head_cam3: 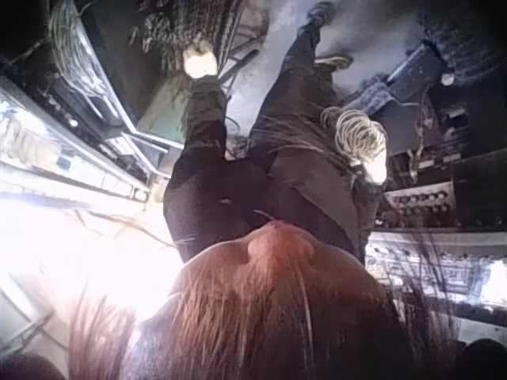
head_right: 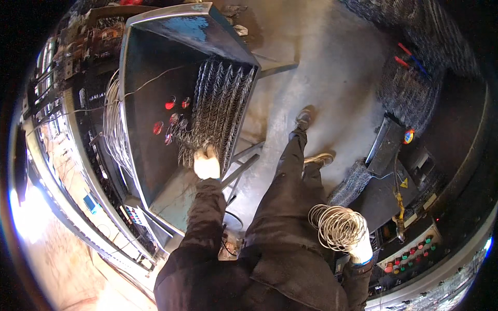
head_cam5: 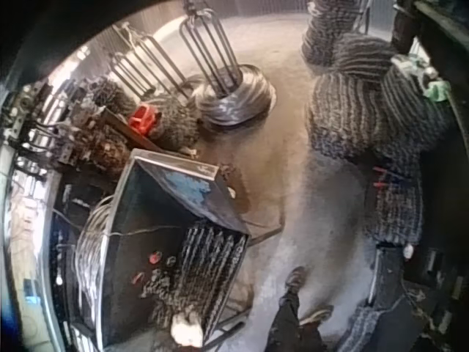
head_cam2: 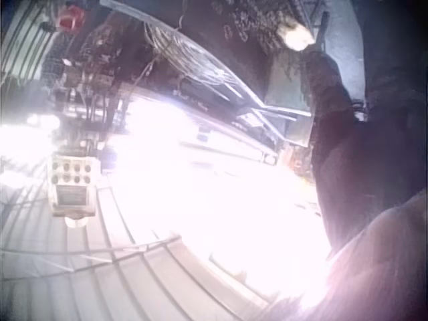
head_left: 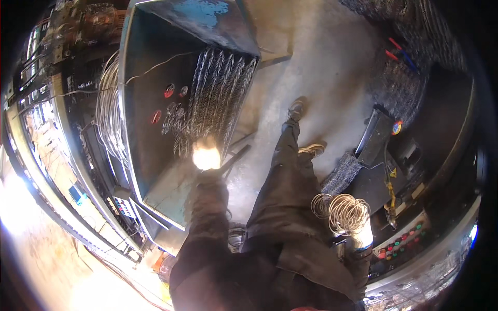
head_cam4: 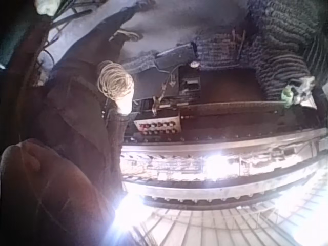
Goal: The person assembles spring coils by hand, threading and interlocking coiled wires into the machine.
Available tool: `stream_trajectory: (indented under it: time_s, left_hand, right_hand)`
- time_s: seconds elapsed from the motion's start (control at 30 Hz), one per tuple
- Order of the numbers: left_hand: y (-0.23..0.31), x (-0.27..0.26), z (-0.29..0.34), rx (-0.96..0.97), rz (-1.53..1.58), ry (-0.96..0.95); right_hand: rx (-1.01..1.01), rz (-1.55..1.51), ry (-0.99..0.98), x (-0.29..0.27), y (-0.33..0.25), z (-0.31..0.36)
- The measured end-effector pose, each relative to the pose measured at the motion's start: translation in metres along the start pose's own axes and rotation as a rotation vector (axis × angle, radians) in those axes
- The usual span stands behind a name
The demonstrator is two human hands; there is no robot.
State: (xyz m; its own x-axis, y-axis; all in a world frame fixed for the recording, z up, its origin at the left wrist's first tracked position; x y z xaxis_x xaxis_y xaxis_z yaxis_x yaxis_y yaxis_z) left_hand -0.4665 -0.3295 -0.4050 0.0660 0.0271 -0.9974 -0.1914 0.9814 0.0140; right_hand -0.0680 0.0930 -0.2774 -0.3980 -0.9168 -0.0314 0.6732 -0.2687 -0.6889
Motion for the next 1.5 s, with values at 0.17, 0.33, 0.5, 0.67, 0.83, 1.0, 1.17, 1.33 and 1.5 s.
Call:
stream_trajectory:
  time_s: [0.17, 0.33, 0.5, 0.67, 0.83, 1.0, 1.17, 1.33, 1.5]
  left_hand:
    - [0.121, -0.144, 0.004, 0.470, 0.378, -0.133]
    - [0.232, -0.189, 0.043, 0.546, 0.392, -0.897]
    - [0.354, -0.236, 0.120, 1.107, 0.081, -1.175]
    - [0.451, -0.283, 0.193, 1.420, -0.001, -1.340]
    - [0.530, -0.281, 0.223, 1.512, -0.084, -1.222]
    - [0.614, -0.294, 0.248, 1.881, -0.178, -1.001]
    - [0.655, -0.306, 0.257, 2.164, -0.158, -1.089]
    - [0.702, -0.318, 0.249, 2.107, -0.321, -1.137]
    - [0.768, -0.351, 0.230, 1.983, -0.317, -1.075]
  right_hand:
    - [0.062, -0.548, 0.135, 0.022, -0.051, -0.024]
    - [-0.740, 0.623, 0.191, 0.046, -0.241, -0.052]
    - [-0.717, 0.878, 0.386, -0.030, -0.266, -0.003]
    - [-0.607, 0.834, 0.459, -0.094, -0.199, 0.049]
    - [-0.588, 0.623, 0.700, -0.156, -0.207, 0.085]
    - [-0.559, 0.711, 0.679, -0.209, -0.270, 0.068]
    - [-0.691, 0.463, 0.342, -0.232, -0.273, 0.018]
    - [-0.631, 0.471, 0.374, -0.231, -0.294, -0.019]
    - [-0.585, 0.497, 0.623, -0.241, -0.334, -0.065]
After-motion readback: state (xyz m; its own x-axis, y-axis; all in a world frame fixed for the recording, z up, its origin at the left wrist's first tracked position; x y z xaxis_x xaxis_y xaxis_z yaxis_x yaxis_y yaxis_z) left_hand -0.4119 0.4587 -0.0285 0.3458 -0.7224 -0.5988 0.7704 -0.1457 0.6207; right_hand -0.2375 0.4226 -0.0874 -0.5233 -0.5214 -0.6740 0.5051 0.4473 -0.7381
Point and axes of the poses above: each hand's wrist, its own z-axis away from the middle knuckle, its own x-axis out of the palm, y = z × x, the point moved 6 cm from there along -z, towards the middle knuckle, and after that the axes turned 5 degrees about -x, right-handed, at the moved point
